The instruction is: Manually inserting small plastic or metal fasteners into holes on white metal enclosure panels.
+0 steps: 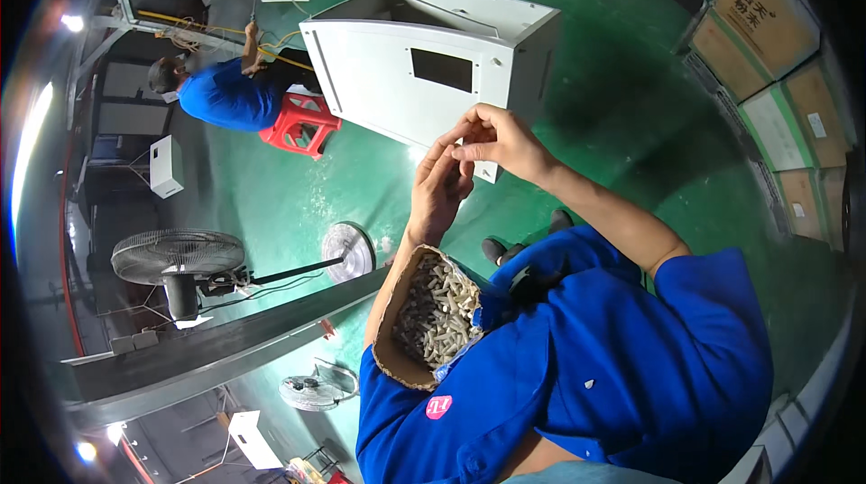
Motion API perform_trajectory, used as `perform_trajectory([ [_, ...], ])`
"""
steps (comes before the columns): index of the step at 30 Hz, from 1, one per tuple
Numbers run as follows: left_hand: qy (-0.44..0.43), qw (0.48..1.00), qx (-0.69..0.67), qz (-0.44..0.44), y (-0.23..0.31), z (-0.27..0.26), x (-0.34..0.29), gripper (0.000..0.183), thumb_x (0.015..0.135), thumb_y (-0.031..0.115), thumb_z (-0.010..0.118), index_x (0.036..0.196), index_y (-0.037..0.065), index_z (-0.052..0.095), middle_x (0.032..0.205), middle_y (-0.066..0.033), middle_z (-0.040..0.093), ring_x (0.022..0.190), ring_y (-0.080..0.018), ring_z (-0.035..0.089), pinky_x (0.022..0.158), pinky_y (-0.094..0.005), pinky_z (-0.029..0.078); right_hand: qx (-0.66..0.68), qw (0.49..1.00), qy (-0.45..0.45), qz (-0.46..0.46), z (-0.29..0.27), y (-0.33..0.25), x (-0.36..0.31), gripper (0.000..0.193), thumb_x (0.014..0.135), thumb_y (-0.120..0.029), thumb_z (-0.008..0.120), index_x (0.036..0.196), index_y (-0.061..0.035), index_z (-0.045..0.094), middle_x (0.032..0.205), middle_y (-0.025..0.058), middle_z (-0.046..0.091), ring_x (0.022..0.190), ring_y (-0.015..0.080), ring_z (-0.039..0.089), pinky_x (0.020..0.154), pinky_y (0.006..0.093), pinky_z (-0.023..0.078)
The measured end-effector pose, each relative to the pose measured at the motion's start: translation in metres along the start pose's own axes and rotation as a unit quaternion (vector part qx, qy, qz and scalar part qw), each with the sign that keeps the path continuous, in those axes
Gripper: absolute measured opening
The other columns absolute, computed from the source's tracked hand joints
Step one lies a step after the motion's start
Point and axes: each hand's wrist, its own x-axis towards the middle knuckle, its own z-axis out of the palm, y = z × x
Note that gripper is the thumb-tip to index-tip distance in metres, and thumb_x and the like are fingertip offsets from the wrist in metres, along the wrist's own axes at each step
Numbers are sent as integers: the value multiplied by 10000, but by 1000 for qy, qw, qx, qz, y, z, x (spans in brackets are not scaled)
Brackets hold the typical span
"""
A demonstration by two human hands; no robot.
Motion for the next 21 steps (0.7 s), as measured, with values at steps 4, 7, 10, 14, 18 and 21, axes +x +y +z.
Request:
perform_trajectory([
  [4,-9,999,-7,-33,3,5,-1,376,960,169,441,1306,24,474,690,46,415,533,-31,320,431,-150,236,29,998,34,37,-4,0,-4,132,837,-109,677,864,8,625,760,50,645,662,108,593,619,254,473],
  [7,-23,999,-21,-33,1,3,0,405,959,170,442,1335,22,439,694,40,412,529,-33,312,430,-147,230,-109,992,65,13,-3,-5,-6,119,830,-89,674,796,18,636,740,37,641,661,79,562,612,247,463],
  [10,-3,999,-37,-29,6,4,2,424,969,206,437,1349,18,418,708,26,443,516,-35,305,438,-167,227,-171,981,89,-29,-2,-19,-7,99,821,-61,667,792,28,636,733,30,637,665,66,555,605,243,464],
  [14,-28,994,-99,-20,4,-4,7,381,958,192,442,1300,25,458,766,23,425,577,-36,319,442,-141,242,-134,975,161,-68,-24,-26,-17,44,825,-11,629,851,24,637,766,28,632,723,68,587,642,226,492],
  [18,-33,988,-136,-69,3,-11,9,314,943,186,445,1203,34,534,776,2,482,563,-43,334,449,-165,243,-131,930,309,-151,-96,-28,-27,56,844,-20,623,873,25,640,770,45,649,713,85,608,658,219,505],
  [21,-52,985,-134,-91,-1,-14,14,300,935,169,450,1190,31,527,793,-6,504,545,-43,329,439,-162,246,-154,906,369,-139,-131,-15,-24,50,836,-18,635,874,13,646,780,47,661,711,88,624,653,213,509],
])
